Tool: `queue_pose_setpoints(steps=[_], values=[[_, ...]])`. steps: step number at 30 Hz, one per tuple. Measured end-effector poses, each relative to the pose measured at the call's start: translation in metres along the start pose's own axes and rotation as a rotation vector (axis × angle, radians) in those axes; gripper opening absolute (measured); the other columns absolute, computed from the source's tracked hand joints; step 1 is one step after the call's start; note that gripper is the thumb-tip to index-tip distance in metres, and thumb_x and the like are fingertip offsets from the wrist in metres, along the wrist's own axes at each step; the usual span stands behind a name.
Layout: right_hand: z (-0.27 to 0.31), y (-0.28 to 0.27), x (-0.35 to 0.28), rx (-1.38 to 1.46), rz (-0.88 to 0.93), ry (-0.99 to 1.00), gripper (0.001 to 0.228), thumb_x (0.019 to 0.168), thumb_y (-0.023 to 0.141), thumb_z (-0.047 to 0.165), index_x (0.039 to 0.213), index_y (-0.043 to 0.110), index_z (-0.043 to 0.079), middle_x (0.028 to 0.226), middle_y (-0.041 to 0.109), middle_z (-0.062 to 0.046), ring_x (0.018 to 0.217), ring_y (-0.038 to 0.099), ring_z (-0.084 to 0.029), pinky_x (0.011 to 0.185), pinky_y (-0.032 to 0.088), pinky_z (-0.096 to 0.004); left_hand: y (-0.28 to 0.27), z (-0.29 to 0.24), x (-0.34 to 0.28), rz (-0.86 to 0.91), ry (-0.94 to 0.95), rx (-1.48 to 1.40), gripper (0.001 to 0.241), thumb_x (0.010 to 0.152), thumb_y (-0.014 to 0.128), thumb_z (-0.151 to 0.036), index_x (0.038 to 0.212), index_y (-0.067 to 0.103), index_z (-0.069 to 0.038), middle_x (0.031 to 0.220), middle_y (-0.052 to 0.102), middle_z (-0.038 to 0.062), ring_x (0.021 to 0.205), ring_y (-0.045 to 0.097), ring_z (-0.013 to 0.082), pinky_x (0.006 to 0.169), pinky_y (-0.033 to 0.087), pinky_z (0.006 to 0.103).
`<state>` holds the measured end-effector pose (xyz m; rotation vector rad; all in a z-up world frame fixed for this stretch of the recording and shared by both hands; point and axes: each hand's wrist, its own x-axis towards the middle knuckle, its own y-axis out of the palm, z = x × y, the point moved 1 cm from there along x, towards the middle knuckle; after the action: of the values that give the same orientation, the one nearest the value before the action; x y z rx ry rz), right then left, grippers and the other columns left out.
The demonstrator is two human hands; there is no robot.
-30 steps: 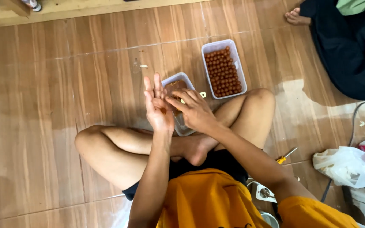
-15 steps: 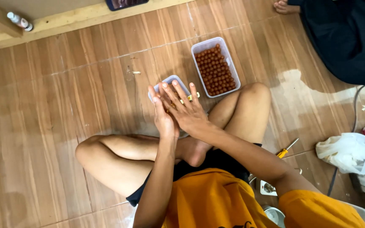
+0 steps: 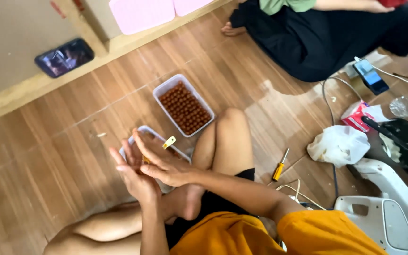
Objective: The person shapes small balls from dough and places them into a plastic container.
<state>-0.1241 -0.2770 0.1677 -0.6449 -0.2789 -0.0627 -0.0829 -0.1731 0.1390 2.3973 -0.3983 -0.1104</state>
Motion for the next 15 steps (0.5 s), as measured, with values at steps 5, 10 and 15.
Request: queue_pose_setpoints(steps=[5, 10, 15], values=[[-0.003, 0.028, 0.008, 0.888, -0.127, 0.096, 0.101, 0.102, 0.011, 0.078, 0.168, -0.007, 0.004, 0.178, -0.007, -0.013, 0.164, -0.001, -0.025, 0.131, -0.002, -0.036, 0.01, 0.007, -0.031, 0.157, 0.255, 0.952, 0.073, 0.114, 0.017, -0.055, 0.167, -0.004, -0.009, 0.176, 0.002, 0.021, 0.163, 0.003, 0.0366, 0.131, 0.001, 0.0462], [0.016, 0.044, -0.009, 1.401, -0.007, 0.211, 0.088, 0.102, 0.01, 0.072, 0.17, -0.007, 0.018, 0.166, -0.003, -0.029, 0.132, -0.007, -0.037, 0.112, -0.006, -0.047, 0.003, -0.009, -0.027, 0.075, 0.342, 1.108, 0.072, 0.115, 0.017, -0.056, 0.167, -0.002, -0.009, 0.177, 0.001, 0.012, 0.164, 0.003, 0.0308, 0.131, 0.001, 0.0489], [0.028, 0.03, -0.002, 1.102, -0.05, 0.128, 0.1, 0.099, 0.01, 0.08, 0.167, 0.0, 0.008, 0.179, -0.005, -0.009, 0.164, -0.007, -0.018, 0.131, -0.006, -0.035, 0.002, 0.02, -0.018, -0.013, 0.402, 1.3, 0.071, 0.116, 0.016, -0.056, 0.169, 0.002, -0.01, 0.178, 0.001, 0.001, 0.164, 0.002, 0.0234, 0.131, 0.0, 0.0525]])
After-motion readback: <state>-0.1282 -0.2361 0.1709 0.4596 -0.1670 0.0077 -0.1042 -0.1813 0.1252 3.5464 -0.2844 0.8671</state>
